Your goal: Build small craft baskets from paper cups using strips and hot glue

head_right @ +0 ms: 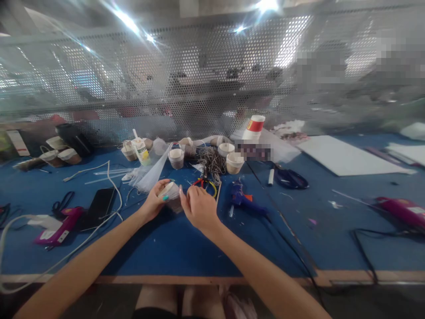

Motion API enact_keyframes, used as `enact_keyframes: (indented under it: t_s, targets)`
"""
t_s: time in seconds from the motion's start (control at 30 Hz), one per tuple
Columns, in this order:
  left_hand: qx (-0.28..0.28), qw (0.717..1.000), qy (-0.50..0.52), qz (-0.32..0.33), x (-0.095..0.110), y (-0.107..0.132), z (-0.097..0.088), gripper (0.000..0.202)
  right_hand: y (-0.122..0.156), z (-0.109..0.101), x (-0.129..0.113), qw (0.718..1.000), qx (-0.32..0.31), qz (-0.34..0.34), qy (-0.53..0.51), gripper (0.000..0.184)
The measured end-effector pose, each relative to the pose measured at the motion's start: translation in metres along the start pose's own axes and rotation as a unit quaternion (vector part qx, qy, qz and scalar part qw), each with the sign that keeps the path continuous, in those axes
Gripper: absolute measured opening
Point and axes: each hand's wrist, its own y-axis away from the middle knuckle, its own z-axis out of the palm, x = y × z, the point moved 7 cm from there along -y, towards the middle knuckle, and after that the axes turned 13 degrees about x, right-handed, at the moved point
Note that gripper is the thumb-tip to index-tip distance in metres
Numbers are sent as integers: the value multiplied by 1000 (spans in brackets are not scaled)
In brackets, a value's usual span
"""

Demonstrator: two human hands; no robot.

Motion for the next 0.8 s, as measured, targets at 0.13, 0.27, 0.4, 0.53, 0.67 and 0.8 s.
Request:
enact_keyframes:
  t_s: [0.13,0.27,0.4,0.53,0.67,0.8]
  targets:
    - [-9,1000,-11,0,-1,1,2,66,-4,5,11,989,-54,56,-125,30]
    - [-10,1000,-28,5,-1,2,2,65,-3,12,6,985,-69,37,-151,28]
    - [-13,999,-28,10,0,2,3,64,-1,17,4,991,-54,25,-123,29]
    - [-13,999,-31,6,0,3,4,64,-1,17,4,993,-43,3,-106,30]
    - [-11,999,-32,6,-1,3,3,59,-3,16,2,996,-40,-26,-75,30]
    - [-17,999,-27,2,-2,4,4,55,-1,17,1,997,-33,-45,-45,29]
